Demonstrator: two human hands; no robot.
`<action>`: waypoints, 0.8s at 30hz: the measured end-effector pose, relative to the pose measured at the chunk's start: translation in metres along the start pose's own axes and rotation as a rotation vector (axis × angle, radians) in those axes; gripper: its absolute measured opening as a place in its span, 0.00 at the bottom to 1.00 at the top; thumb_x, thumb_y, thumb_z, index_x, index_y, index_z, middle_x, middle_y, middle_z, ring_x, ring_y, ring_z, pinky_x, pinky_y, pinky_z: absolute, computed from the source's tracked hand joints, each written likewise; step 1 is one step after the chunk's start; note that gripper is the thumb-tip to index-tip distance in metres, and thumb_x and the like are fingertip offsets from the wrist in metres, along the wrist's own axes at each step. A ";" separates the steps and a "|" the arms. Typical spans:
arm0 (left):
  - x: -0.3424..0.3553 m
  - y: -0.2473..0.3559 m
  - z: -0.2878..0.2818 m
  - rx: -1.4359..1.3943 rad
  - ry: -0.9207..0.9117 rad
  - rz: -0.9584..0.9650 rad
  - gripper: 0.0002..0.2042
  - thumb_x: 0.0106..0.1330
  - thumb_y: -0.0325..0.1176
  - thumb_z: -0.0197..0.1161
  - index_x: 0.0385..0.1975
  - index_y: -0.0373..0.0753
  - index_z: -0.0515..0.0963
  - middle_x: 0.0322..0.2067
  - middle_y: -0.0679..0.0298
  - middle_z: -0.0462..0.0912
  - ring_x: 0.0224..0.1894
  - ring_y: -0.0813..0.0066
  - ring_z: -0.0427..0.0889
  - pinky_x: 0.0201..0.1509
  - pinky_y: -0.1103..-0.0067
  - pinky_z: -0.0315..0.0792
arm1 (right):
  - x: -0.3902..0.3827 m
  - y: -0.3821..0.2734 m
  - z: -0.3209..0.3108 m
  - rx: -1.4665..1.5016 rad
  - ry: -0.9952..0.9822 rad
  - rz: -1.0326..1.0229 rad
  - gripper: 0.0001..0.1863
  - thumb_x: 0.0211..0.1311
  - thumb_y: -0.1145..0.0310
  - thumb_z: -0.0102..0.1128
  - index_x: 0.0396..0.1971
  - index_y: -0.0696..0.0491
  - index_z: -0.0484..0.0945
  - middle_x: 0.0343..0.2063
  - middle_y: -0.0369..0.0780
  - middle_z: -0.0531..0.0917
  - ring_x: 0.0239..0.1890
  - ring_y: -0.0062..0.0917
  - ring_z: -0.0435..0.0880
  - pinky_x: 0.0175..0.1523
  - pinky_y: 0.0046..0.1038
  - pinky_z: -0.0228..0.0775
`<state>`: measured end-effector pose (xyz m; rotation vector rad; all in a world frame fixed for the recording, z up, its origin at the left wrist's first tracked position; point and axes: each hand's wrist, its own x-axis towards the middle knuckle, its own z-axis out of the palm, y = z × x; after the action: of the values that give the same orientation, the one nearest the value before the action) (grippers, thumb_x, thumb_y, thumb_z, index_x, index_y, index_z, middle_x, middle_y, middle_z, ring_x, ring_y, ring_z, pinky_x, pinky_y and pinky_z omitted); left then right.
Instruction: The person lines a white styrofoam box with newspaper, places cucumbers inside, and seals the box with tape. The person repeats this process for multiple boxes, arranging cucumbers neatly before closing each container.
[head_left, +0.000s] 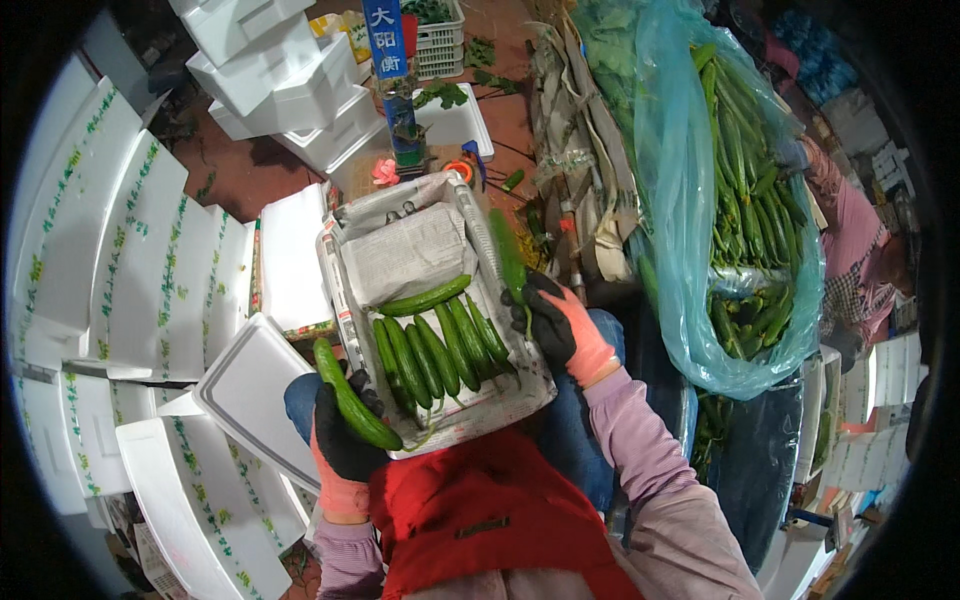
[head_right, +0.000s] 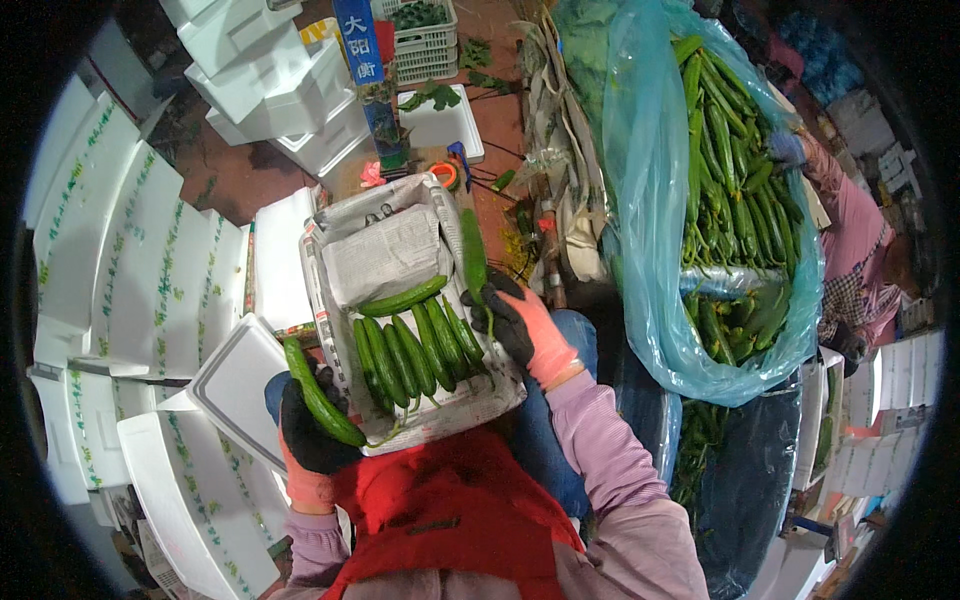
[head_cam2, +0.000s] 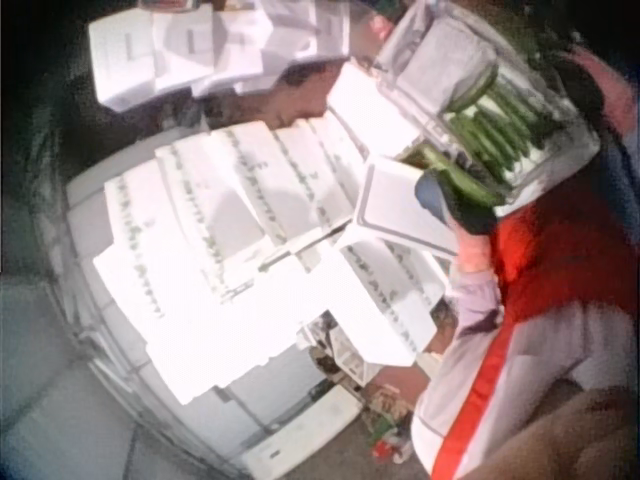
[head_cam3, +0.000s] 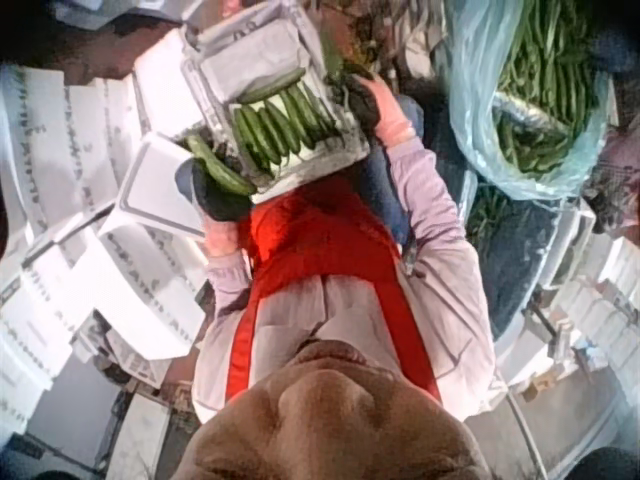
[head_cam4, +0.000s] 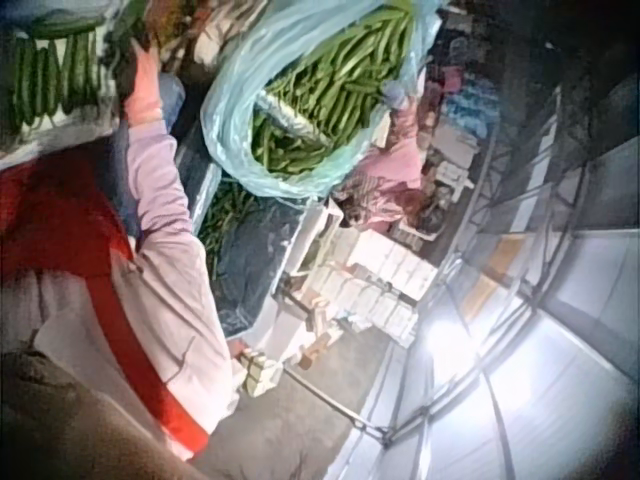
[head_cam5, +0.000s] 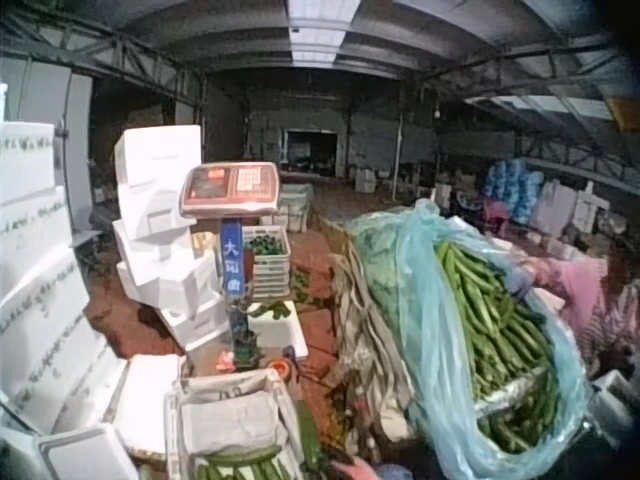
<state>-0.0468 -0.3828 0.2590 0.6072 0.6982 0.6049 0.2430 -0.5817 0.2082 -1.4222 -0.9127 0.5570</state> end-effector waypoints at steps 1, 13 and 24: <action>0.000 -0.003 0.003 -0.020 -0.005 -0.025 0.22 0.76 0.48 0.52 0.62 0.41 0.72 0.50 0.61 0.81 0.48 0.69 0.81 0.53 0.74 0.76 | 0.005 0.011 -0.012 -0.455 0.036 -0.133 0.16 0.72 0.74 0.51 0.57 0.58 0.76 0.47 0.46 0.84 0.45 0.33 0.85 0.49 0.30 0.79; 0.019 -0.026 0.009 0.893 -0.240 0.425 0.20 0.72 0.27 0.52 0.63 0.33 0.70 0.57 0.51 0.77 0.55 0.58 0.79 0.61 0.71 0.74 | 0.058 -0.042 0.034 -0.735 -0.083 0.327 0.38 0.66 0.56 0.57 0.70 0.61 0.59 0.58 0.57 0.76 0.61 0.48 0.75 0.68 0.41 0.63; 0.007 0.021 0.004 1.502 0.060 1.085 0.21 0.62 0.17 0.58 0.57 0.29 0.73 0.57 0.45 0.75 0.59 0.48 0.77 0.61 0.63 0.74 | -0.008 0.054 0.199 -0.663 -0.386 0.320 0.41 0.66 0.61 0.55 0.67 0.76 0.52 0.40 0.57 0.84 0.43 0.45 0.85 0.50 0.37 0.76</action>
<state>-0.0462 -0.3657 0.2726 2.4642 0.7692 1.0268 0.0887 -0.4651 0.1363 -2.1281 -1.2552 0.8338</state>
